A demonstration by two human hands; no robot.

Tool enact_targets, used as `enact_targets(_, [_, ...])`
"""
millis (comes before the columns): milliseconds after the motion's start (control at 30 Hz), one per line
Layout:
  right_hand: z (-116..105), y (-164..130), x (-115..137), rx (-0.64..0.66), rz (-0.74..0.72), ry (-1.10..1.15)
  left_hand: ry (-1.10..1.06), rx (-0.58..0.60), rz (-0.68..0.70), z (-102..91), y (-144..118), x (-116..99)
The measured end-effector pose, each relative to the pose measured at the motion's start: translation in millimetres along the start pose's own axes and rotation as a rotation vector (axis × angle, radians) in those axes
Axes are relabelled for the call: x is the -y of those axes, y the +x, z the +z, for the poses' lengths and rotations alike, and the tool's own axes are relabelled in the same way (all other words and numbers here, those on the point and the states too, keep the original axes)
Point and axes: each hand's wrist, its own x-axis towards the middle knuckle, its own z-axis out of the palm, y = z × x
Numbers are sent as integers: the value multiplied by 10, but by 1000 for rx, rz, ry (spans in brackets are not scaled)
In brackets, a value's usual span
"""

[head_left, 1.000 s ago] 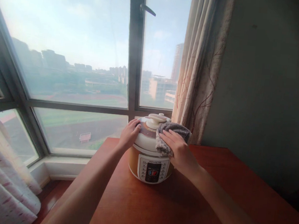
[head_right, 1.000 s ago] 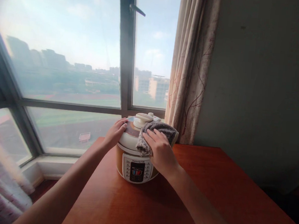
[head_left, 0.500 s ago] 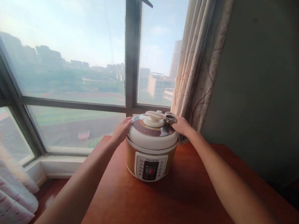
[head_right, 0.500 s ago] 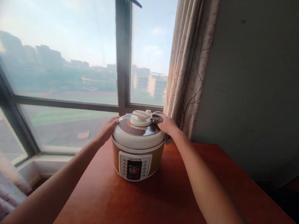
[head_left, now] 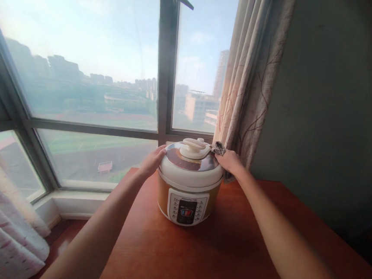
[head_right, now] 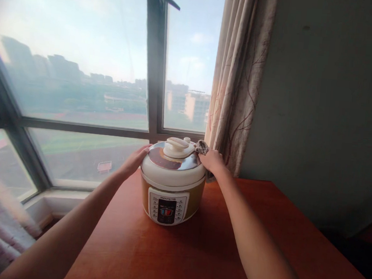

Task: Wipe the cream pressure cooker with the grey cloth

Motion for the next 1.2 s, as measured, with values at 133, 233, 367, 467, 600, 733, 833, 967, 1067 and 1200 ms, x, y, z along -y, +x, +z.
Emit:
enact_targets(133, [-20,-92,7,-23,15,-1,-11,14,-2,1,-13,14])
enact_targets(233, [-16,-149,-2,-34,22,-2,-24,8,-9,2,-49,6])
enact_targets(367, [-6,-208,-3,-49,23,7,-20,-3,-11,-24,-151,-57])
enact_targets(467, [-10,-267,-3,-66,13,24,5,-10,-22,-53,-233,-124])
enact_targets(600, [-4,-397,-43,-98,-20,60,-29,-24,-27,-59,-290,-172])
enact_targets(733, [67,-630,-47,-296,-264,205,-105,-49,-24,-33,-297,-169])
enact_targets(833, [134,-929,92,-417,-429,232,-131,-59,-31,-19,-291,-162])
enact_targets(967, [209,-1425,406,-447,-557,203,-149,-50,-32,-11,-275,-148])
enact_targets(1067, [270,-1720,551,-477,-609,203,-156,-36,-25,-11,-264,-130])
enact_targets(1200, [336,-1888,520,-464,-744,167,-138,-61,-34,-16,-261,-121])
